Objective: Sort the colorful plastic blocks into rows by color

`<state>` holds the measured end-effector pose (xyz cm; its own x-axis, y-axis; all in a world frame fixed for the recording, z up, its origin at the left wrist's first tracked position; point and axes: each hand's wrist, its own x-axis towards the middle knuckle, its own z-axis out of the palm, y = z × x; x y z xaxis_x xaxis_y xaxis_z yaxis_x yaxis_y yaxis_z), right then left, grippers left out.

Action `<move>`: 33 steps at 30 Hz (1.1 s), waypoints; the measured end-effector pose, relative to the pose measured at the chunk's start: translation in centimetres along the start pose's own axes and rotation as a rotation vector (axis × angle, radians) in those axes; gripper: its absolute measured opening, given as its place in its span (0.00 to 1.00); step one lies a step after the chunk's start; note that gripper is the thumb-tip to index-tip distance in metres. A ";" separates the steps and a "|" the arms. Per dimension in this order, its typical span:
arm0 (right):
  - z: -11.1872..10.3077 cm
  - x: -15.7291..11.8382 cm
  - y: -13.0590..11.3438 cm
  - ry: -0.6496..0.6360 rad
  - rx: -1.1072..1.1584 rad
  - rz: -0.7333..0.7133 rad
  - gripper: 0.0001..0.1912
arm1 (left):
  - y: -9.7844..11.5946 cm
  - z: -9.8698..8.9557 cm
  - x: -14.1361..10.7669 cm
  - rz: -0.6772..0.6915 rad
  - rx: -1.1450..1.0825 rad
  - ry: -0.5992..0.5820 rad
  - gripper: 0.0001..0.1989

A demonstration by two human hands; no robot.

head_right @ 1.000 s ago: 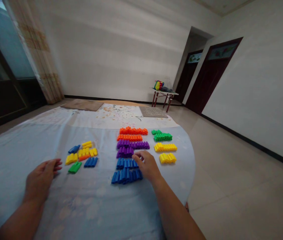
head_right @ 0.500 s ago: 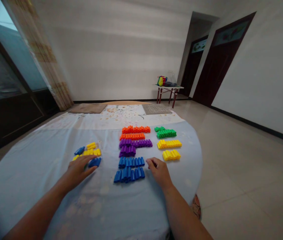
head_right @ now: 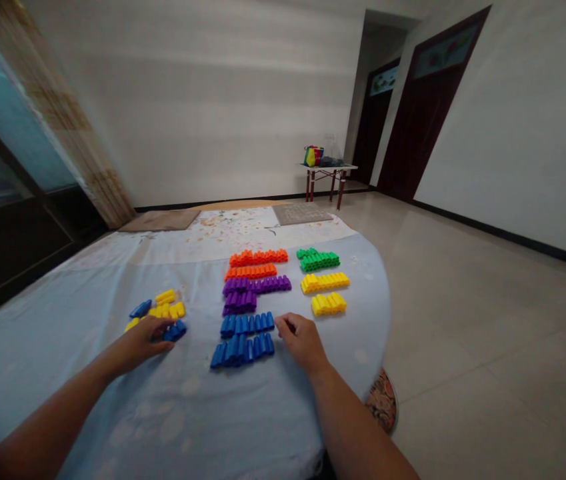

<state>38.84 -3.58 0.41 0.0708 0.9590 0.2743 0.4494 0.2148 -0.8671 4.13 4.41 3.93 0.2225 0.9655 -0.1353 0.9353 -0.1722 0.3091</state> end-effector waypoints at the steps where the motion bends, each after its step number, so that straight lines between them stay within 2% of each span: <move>1: 0.0 0.0 0.0 -0.002 0.000 -0.004 0.18 | 0.1 0.1 -0.1 0.002 -0.005 0.021 0.27; 5: 0.1 -0.2 -0.1 -0.006 0.001 -0.015 0.17 | 1.2 0.2 -0.9 0.029 -0.012 0.161 0.24; 7: 0.2 -0.2 -0.1 -0.013 0.003 -0.006 0.17 | 2.1 0.4 -1.5 0.041 -0.027 0.194 0.24; 14: 0.2 -0.2 -0.3 -0.041 -0.009 0.007 0.18 | 5.0 1.3 -3.1 0.167 -0.031 0.059 0.21; 19: 0.4 -0.1 -0.6 -0.027 -0.052 -0.014 0.18 | 5.1 1.5 -3.6 0.137 -0.038 0.014 0.29; 21: 0.5 0.0 -0.6 -0.021 -0.054 -0.017 0.18 | 4.9 1.6 -3.5 0.151 -0.064 0.019 0.29; 24: 0.5 0.1 -0.4 0.005 -0.044 -0.014 0.18 | 4.7 1.7 -3.2 0.199 -0.094 0.050 0.22; 27: 0.2 0.3 -0.1 0.066 -0.011 0.015 0.19 | 5.1 1.0 -2.8 0.242 -0.153 0.156 0.19; 30: -0.1 0.5 0.1 0.148 0.042 0.063 0.20 | 7.0 -0.1 -2.3 0.282 -0.198 0.248 0.22; 33: -0.5 0.6 0.0 0.230 0.081 0.085 0.21 | 10.4 -0.5 -1.7 0.322 -0.156 0.235 0.22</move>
<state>39.31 -3.05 0.74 0.3100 0.9090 0.2785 0.3615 0.1582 -0.9188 13.33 1.08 7.82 0.4105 0.8886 0.2044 0.7714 -0.4580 0.4418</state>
